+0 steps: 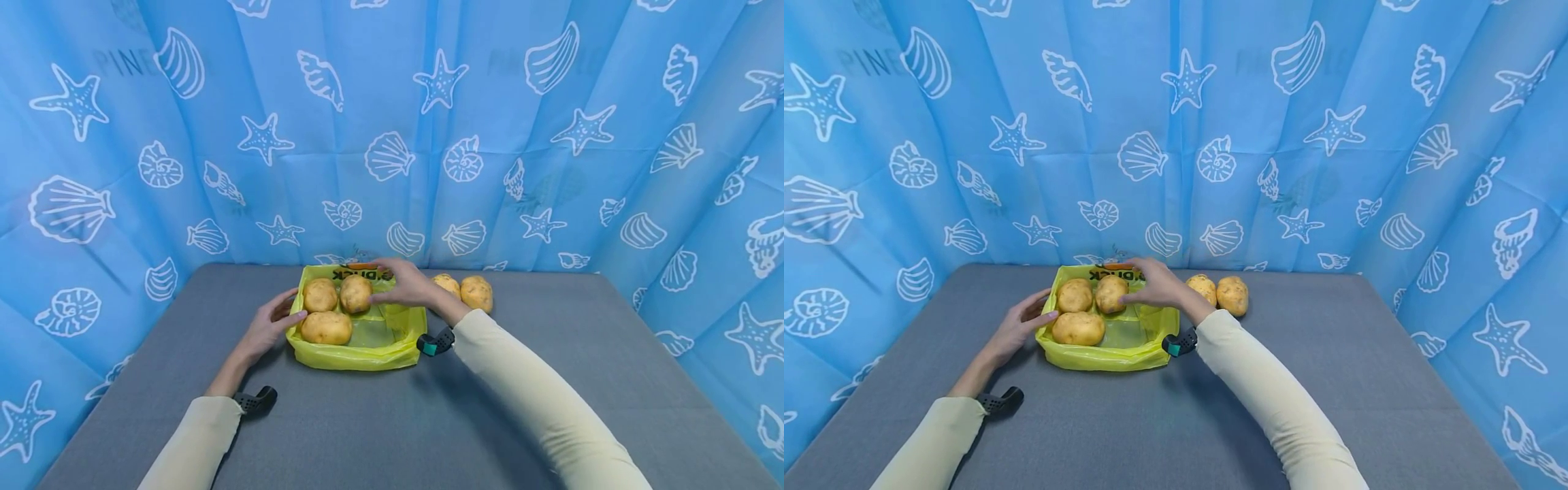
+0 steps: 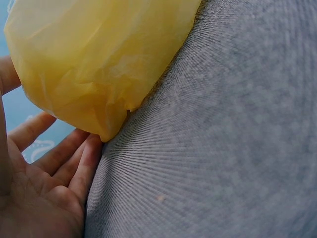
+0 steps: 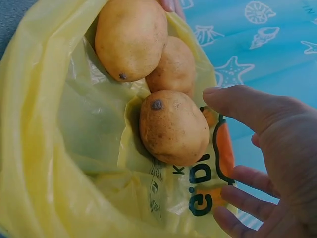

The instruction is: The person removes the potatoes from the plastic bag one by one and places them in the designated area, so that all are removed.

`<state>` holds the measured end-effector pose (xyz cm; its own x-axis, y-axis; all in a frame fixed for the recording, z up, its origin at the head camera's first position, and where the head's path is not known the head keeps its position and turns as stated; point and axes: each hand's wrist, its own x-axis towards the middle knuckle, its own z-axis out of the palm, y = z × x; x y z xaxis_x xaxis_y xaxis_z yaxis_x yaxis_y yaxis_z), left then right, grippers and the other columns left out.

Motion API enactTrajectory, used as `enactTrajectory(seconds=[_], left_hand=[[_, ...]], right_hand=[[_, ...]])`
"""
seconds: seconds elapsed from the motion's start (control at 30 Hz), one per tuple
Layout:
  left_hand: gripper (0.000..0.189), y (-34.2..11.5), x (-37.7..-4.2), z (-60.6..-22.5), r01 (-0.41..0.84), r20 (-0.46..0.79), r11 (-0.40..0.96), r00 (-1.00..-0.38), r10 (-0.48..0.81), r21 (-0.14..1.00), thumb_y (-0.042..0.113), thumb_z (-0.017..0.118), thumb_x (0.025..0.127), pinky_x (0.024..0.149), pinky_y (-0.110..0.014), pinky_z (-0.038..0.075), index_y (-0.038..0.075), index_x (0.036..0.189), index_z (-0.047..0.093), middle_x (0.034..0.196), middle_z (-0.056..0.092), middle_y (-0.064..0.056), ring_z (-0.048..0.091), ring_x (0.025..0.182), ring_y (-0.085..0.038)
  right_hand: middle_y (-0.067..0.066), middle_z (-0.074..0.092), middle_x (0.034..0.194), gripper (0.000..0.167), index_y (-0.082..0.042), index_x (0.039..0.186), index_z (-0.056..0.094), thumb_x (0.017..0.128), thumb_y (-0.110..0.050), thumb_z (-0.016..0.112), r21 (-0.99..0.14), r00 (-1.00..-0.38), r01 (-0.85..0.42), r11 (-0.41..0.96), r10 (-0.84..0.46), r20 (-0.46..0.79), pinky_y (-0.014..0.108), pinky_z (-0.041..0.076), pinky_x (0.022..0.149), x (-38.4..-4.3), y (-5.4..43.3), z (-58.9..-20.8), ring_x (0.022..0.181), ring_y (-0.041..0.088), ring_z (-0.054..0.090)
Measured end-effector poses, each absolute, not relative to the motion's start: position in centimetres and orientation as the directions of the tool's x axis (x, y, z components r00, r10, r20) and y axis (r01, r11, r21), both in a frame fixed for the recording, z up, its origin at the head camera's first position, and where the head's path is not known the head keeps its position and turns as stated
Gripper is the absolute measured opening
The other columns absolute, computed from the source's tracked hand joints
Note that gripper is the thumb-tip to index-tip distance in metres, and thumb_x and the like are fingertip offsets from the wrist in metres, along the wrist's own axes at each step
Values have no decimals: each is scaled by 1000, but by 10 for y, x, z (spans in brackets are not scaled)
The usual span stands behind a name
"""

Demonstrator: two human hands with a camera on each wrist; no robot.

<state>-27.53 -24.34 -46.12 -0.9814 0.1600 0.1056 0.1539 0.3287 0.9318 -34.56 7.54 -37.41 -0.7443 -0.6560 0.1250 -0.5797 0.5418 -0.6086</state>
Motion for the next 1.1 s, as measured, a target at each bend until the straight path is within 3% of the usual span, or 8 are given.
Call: enactTrajectory(seconds=[0.23,0.67,1.1], left_hand=[[68,-244,-276,-462,150,103,319,-982,159,936,28,64,102,108,-60,37,5,158,33,152,41,-29,41,138,-46],[67,-244,-277,-462,152,106,324,-982,156,934,26,63,102,107,-59,38,4,158,33,151,42,-29,43,137,-46],[68,-245,-277,-462,151,105,315,-982,160,937,28,65,101,108,-60,37,5,158,34,152,42,-29,41,138,-45]], right_hand=[[11,43,156,78,-16,154,45,88,-29,83,-590,-746,-568,574,-662,75,52,40,108,-350,62,-379,137,38,46],[14,37,160,82,-14,158,37,90,-28,81,-599,-757,-530,600,-654,15,51,35,114,-354,50,-387,145,35,36],[9,40,159,84,-17,157,38,88,-31,82,-631,-782,-496,597,-623,26,47,44,104,-360,43,-401,133,31,50]])
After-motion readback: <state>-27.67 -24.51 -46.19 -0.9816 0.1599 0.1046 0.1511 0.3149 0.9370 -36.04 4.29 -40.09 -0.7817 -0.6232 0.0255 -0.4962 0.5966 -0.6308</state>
